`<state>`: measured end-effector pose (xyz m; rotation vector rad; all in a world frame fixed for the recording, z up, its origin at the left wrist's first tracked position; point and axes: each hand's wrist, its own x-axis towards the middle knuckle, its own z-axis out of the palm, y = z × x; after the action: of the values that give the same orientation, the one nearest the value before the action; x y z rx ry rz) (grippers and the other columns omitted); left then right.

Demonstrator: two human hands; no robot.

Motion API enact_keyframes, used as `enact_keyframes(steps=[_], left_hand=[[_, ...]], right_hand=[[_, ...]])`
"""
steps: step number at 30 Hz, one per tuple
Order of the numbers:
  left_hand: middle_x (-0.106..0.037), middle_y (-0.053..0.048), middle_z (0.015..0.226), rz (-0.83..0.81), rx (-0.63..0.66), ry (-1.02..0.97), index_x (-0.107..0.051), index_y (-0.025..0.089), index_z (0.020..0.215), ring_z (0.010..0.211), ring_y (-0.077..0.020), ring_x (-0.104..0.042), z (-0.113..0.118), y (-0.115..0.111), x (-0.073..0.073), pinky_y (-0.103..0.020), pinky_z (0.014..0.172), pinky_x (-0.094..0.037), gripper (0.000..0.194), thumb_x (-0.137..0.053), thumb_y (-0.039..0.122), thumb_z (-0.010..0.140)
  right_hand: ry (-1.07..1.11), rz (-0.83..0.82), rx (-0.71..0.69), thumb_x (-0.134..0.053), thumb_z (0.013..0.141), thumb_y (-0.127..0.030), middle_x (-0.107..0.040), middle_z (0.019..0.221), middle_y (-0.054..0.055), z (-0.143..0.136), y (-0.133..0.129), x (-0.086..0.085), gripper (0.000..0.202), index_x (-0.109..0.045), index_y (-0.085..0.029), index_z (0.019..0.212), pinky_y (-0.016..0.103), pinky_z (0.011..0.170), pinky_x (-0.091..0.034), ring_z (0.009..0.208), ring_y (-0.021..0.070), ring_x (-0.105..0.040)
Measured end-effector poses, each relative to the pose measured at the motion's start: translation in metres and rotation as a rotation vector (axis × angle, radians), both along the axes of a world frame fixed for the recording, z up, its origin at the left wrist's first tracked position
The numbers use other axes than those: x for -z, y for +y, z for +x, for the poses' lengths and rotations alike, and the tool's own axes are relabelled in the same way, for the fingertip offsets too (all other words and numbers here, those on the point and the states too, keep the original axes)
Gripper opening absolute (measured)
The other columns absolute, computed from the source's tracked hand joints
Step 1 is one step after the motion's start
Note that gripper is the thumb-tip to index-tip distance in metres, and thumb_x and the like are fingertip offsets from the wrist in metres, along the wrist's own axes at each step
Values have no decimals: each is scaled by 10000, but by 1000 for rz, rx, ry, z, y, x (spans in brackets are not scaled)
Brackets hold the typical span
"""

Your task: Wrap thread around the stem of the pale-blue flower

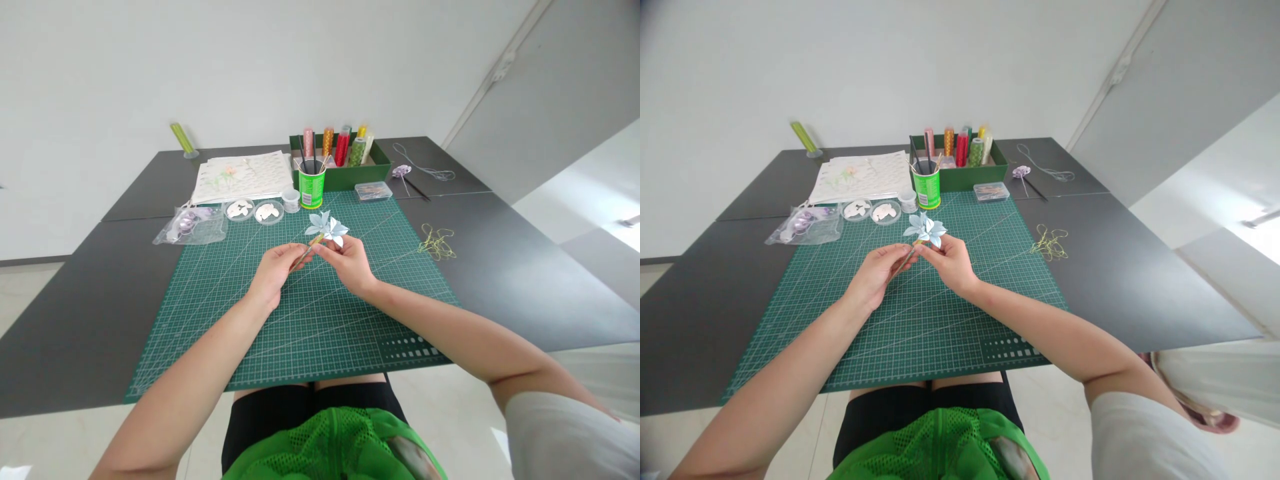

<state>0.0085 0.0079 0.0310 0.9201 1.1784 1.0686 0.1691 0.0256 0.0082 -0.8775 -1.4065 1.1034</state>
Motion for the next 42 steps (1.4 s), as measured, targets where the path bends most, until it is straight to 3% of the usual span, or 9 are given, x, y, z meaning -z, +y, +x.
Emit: enact_keyframes(steps=[9,12,19,24,27,30,32,36,42], left_hand=[[-796,-82,945,-83,71,-95,-739,175,822,975,-222,-732,0,1,-2,-326,872,-507,156,-661,310,814],[-789,-85,958,-166,99,-160,-718,155,860,954,-206,-727,1,1,-5,-297,835,-499,178,-587,275,840],[-685,-38,703,-330,151,-385,-574,185,642,687,-147,-677,1,0,-15,-244,686,-523,313,-426,267,905],[-667,-38,661,-362,52,-437,-586,165,713,597,-132,-665,3,2,-12,-249,671,-559,250,-443,249,901],[-758,-86,860,-174,33,-290,-562,176,784,731,-170,-720,-1,3,-7,-315,785,-586,140,-484,236,884],[-753,-98,1201,335,-71,169,-588,203,955,1056,-230,-716,-8,1,-7,-397,936,-557,91,-579,270,895],[-672,-89,1388,700,-31,570,-617,219,1190,1254,-256,-631,-10,-3,-8,-454,1058,-492,313,-639,232,878],[-731,-90,1299,1158,23,1115,-700,199,1189,1209,-277,-656,-12,-7,-8,-496,1099,-435,252,-685,258,945],[-804,-26,1102,1335,7,1293,-766,216,1044,1105,-249,-695,-16,-2,-5,-491,1103,-408,138,-646,268,999]], right_hand=[[-47,-49,14,-754,828,-554,-510,639,-25,2,3,11,355,-687,-205,816,299,621,-426,654,134,-478],[-27,-51,-16,-768,821,-551,-446,592,-47,1,3,12,361,-670,-205,795,288,592,-407,623,125,-450],[39,-17,-55,-778,817,-446,-295,560,-79,-1,-2,8,558,-346,-214,553,284,557,-266,560,83,-277],[4,-73,-85,-754,831,-447,-319,563,-86,0,-2,5,298,-634,-193,732,284,561,-244,553,85,-271],[20,-110,-56,-771,805,-468,-304,546,-91,4,0,1,348,-595,-193,686,286,545,-222,536,76,-240],[24,-103,-20,-782,792,-468,-270,526,-97,10,3,-5,379,-561,-196,648,290,540,-207,526,72,-218],[27,-97,-19,-779,793,-468,-275,531,-98,11,4,-7,335,-615,-190,705,289,538,-199,524,72,-214],[39,-117,-33,-777,781,-480,-310,561,-89,10,5,-6,326,-634,-188,757,286,536,-194,538,75,-212],[39,-82,-6,-776,774,-452,-309,566,-79,8,3,-6,438,-439,-217,623,292,569,-256,572,89,-269]])
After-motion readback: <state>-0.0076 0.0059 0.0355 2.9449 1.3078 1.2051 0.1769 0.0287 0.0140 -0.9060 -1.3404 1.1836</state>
